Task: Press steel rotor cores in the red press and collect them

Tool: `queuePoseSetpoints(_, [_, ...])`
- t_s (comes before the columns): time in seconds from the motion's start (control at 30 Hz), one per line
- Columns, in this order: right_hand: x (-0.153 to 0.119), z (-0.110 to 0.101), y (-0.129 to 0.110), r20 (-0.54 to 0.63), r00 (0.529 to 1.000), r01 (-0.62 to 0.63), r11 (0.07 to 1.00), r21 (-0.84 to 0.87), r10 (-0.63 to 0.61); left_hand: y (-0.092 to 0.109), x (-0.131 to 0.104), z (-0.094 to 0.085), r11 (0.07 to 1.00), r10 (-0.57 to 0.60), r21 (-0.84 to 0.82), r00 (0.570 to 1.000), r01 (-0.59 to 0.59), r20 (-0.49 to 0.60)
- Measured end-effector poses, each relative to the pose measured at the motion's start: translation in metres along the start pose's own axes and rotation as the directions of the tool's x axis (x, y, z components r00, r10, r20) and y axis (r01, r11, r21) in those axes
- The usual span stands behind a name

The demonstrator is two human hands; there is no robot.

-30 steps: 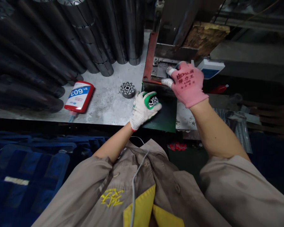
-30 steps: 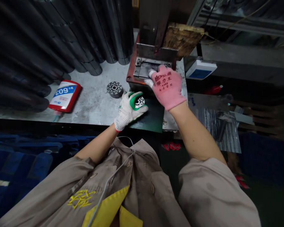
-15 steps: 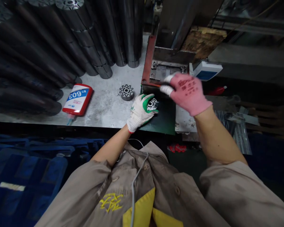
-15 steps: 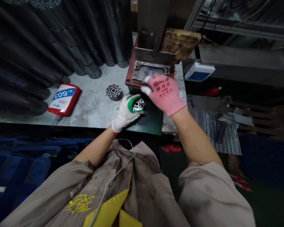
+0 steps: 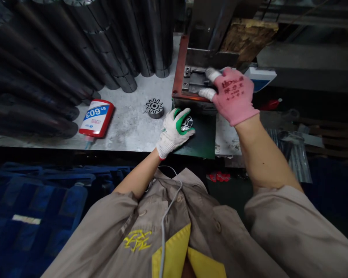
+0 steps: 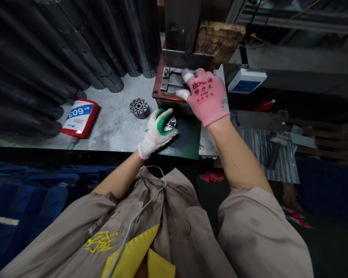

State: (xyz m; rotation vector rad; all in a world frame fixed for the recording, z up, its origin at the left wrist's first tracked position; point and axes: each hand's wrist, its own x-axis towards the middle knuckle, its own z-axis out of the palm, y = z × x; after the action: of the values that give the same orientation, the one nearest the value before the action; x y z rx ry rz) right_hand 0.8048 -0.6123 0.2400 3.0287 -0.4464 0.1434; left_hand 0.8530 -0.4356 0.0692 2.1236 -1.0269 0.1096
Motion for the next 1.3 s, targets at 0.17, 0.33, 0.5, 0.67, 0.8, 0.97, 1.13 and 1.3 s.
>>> queuePoseSetpoints(0.17, [-0.030, 0.020, 0.003, -0.112, 0.992, -0.050, 0.995, 0.082, 0.059, 0.001, -0.001, -0.003, 1.000, -0.003, -0.030, 1.000, 0.003, -0.001])
queuePoseSetpoints(0.33, [-0.031, 0.042, 0.018, -0.225, 0.972, -0.020, 0.979, 0.201, 0.066, -0.001, -0.002, -0.003, 0.998, -0.003, -0.068, 1.000, 0.002, -0.014])
queuePoseSetpoints(0.5, [-0.026, 0.045, 0.031, -0.270, 0.962, 0.001, 0.981, 0.196, 0.053, -0.003, -0.002, 0.000, 0.998, -0.004, -0.056, 1.000, 0.002, -0.020])
queuePoseSetpoints(0.67, [-0.017, 0.045, 0.035, -0.268, 0.963, 0.027, 0.994, 0.105, 0.003, -0.003, -0.001, -0.001, 0.999, -0.015, -0.043, 1.000, 0.015, -0.004])
queuePoseSetpoints(0.8, [-0.014, 0.034, 0.031, -0.257, 0.966, 0.032, 0.997, 0.071, -0.013, -0.002, -0.001, -0.001, 0.998, -0.012, -0.057, 1.000, 0.011, -0.016])
queuePoseSetpoints(0.97, [-0.040, 0.025, 0.010, -0.117, 0.990, 0.109, 0.961, 0.253, -0.081, -0.001, -0.002, 0.003, 0.998, -0.048, -0.036, 0.998, 0.046, -0.046])
queuePoseSetpoints(1.13, [-0.058, 0.058, -0.016, 0.106, 0.982, 0.099, 0.904, 0.416, -0.156, 0.003, 0.000, 0.005, 0.999, -0.052, 0.011, 0.998, 0.052, -0.017])
queuePoseSetpoints(1.3, [-0.053, 0.098, -0.021, 0.069, 0.998, -0.043, 0.675, 0.736, -0.013, 0.005, 0.002, 0.003, 0.998, -0.067, 0.020, 0.998, 0.067, -0.003])
